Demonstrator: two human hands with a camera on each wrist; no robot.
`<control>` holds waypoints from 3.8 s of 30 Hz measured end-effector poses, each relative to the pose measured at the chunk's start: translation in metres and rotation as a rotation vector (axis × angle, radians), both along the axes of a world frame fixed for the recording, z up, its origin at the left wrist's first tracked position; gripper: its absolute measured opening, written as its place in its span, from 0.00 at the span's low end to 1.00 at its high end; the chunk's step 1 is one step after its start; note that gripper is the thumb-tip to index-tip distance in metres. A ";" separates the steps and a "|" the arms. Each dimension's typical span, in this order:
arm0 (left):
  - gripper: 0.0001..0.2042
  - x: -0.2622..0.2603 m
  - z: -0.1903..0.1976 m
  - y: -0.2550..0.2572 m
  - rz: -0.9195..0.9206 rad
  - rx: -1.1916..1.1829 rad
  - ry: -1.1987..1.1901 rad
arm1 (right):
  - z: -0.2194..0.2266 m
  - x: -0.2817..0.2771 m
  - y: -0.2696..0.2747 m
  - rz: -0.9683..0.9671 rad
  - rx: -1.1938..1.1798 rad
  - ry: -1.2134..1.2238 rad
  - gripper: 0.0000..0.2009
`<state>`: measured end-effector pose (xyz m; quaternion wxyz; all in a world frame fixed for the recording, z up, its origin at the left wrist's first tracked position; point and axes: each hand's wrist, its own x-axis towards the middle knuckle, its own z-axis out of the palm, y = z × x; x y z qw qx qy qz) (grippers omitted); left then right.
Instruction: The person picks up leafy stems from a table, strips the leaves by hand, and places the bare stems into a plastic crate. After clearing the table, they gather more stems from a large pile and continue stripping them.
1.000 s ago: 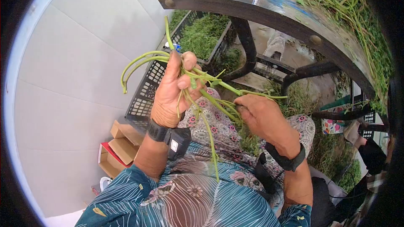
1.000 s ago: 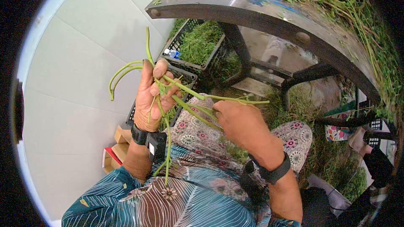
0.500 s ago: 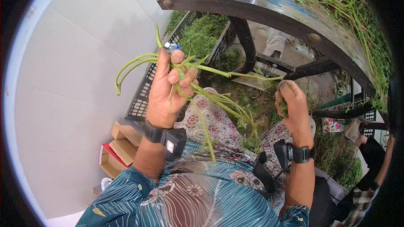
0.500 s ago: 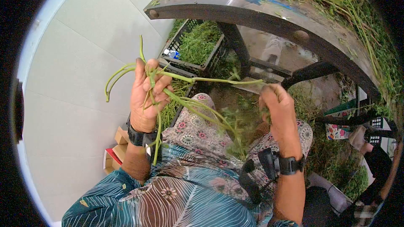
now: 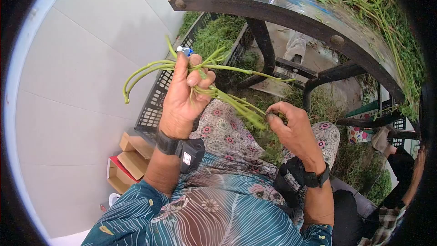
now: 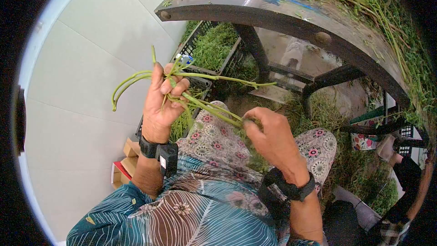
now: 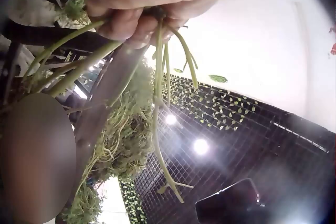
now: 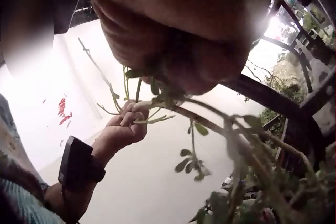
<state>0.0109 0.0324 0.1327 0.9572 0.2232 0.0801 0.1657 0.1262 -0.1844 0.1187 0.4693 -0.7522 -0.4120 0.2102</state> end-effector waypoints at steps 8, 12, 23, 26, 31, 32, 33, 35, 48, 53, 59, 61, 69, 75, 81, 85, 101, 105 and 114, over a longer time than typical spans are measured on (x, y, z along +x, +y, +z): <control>0.16 0.004 0.004 -0.005 0.144 -0.035 0.087 | -0.015 0.030 -0.010 -0.383 0.297 0.912 0.05; 0.16 -0.002 -0.007 0.010 0.242 -0.087 0.125 | -0.016 0.037 -0.028 -0.384 0.443 1.065 0.07; 0.19 0.008 -0.006 0.003 0.478 -0.182 0.202 | -0.009 -0.005 -0.007 -0.101 0.174 1.122 0.12; 0.20 0.007 -0.003 0.000 0.454 -0.238 0.216 | -0.026 -0.001 0.001 -0.283 0.207 0.974 0.16; 0.19 0.008 -0.003 -0.007 0.373 -0.241 0.184 | -0.049 0.005 0.012 -0.405 0.104 0.423 0.18; 0.19 0.008 -0.003 -0.007 0.359 -0.243 0.170 | -0.052 0.006 0.012 -0.425 0.058 0.253 0.19; 0.19 0.008 -0.003 -0.007 0.347 -0.245 0.156 | -0.052 0.006 0.011 -0.408 0.038 0.284 0.20; 0.19 0.007 -0.001 -0.008 0.364 -0.234 0.179 | -0.044 0.006 0.009 -0.371 -0.003 0.344 0.21; 0.19 0.010 -0.003 -0.018 0.247 -0.240 0.162 | -0.041 0.006 0.015 -0.315 0.055 0.368 0.18; 0.14 0.005 -0.019 -0.006 0.154 -0.252 0.040 | -0.044 0.007 0.013 -0.303 -0.034 0.364 0.16; 0.15 0.010 -0.007 -0.018 0.196 -0.245 0.174 | -0.045 0.014 0.006 -0.351 0.056 0.791 0.11; 0.17 0.012 -0.005 -0.022 0.215 -0.243 0.215 | -0.052 0.015 0.004 -0.295 0.003 0.594 0.11; 0.14 0.013 -0.006 -0.029 0.226 -0.244 0.239 | -0.057 0.021 -0.002 -0.229 -0.063 0.549 0.10; 0.15 0.011 -0.004 -0.015 0.331 -0.228 0.181 | -0.055 0.033 -0.017 -0.314 -0.065 0.812 0.10; 0.19 0.003 0.000 0.008 0.424 -0.220 0.172 | -0.053 0.037 -0.024 -0.170 0.075 0.871 0.09; 0.18 0.004 0.000 0.005 0.426 -0.217 0.159 | -0.048 0.029 -0.015 -0.066 -0.052 0.712 0.08; 0.20 0.004 0.006 -0.003 0.306 -0.178 0.170 | 0.029 0.029 -0.020 -0.211 0.006 0.268 0.10; 0.17 0.002 0.005 -0.004 0.203 -0.169 0.100 | 0.001 0.040 -0.017 -0.090 -0.048 -0.065 0.13; 0.12 -0.002 -0.009 0.003 0.127 -0.163 0.034 | -0.024 0.037 -0.016 0.049 -0.181 -0.177 0.11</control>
